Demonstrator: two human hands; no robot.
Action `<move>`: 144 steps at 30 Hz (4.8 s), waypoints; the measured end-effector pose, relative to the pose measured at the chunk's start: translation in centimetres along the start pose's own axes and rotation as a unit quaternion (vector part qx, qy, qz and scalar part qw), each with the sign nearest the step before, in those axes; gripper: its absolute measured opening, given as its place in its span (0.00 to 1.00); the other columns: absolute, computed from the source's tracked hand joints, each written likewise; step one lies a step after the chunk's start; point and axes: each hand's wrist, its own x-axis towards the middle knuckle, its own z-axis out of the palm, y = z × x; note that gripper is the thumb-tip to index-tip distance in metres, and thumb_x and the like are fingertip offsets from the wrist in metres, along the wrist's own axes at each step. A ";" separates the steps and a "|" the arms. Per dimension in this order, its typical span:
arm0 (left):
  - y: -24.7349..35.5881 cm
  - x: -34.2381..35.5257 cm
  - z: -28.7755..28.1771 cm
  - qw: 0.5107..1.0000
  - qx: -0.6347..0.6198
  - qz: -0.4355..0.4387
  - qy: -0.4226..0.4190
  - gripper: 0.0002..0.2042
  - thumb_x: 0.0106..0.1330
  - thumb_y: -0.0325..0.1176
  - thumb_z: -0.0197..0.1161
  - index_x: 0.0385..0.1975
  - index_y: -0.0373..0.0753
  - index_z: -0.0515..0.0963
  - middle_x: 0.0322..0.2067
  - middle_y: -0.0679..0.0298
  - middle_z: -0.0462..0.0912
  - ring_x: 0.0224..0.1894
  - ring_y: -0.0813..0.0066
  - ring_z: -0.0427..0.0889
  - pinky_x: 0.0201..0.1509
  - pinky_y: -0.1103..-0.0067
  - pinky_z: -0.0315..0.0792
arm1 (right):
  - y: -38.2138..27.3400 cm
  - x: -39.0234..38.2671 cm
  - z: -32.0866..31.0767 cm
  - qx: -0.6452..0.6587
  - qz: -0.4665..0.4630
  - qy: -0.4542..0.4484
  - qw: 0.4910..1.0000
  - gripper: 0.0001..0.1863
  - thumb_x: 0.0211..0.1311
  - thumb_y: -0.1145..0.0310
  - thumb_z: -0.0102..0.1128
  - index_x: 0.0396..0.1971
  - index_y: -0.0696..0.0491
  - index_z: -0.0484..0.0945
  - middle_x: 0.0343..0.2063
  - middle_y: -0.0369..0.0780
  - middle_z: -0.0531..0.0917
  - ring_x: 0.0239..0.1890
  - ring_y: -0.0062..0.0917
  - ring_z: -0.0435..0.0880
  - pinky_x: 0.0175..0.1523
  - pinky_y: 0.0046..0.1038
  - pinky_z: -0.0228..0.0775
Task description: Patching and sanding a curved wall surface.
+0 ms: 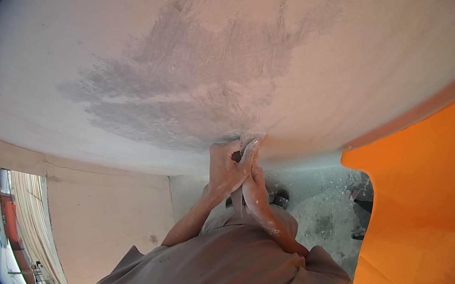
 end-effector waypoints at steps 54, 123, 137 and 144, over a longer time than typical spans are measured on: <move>0.3 -0.2 0.8 0.998 -0.040 -0.019 -0.044 0.17 0.72 0.37 0.63 0.24 0.30 0.78 0.15 0.55 0.73 0.17 0.74 0.68 0.24 0.72 0.65 | 2.0 0.1 -3.2 -0.074 -0.036 0.012 0.997 0.19 0.82 0.59 0.50 0.42 0.59 0.83 0.33 0.29 0.82 0.33 0.11 0.77 0.38 0.18 0.69; -0.8 0.0 4.2 0.977 -0.210 0.003 0.038 0.14 0.74 0.32 0.62 0.24 0.32 0.80 0.18 0.69 0.78 0.21 0.85 0.73 0.25 0.80 0.66 | -0.8 2.8 -4.9 -0.018 -0.042 -0.061 0.997 0.15 0.81 0.63 0.49 0.49 0.59 0.79 0.38 0.31 0.83 0.38 0.15 0.80 0.44 0.20 0.73; 1.9 0.3 0.4 1.000 -0.015 -0.004 -0.011 0.16 0.69 0.36 0.65 0.22 0.30 0.79 0.18 0.48 0.77 0.18 0.54 0.75 0.28 0.68 0.70 | 2.3 2.1 -4.8 0.197 -0.015 -0.155 0.968 0.16 0.81 0.62 0.48 0.54 0.57 0.77 0.40 0.33 0.84 0.39 0.17 0.82 0.44 0.22 0.75; 3.4 0.3 -0.5 0.998 0.052 0.026 -0.030 0.16 0.69 0.36 0.64 0.23 0.30 0.79 0.18 0.50 0.77 0.18 0.58 0.73 0.28 0.69 0.69 | 0.0 0.1 -1.8 0.174 0.138 0.043 0.974 0.19 0.82 0.59 0.47 0.61 0.56 0.71 0.41 0.34 0.83 0.41 0.19 0.83 0.46 0.23 0.76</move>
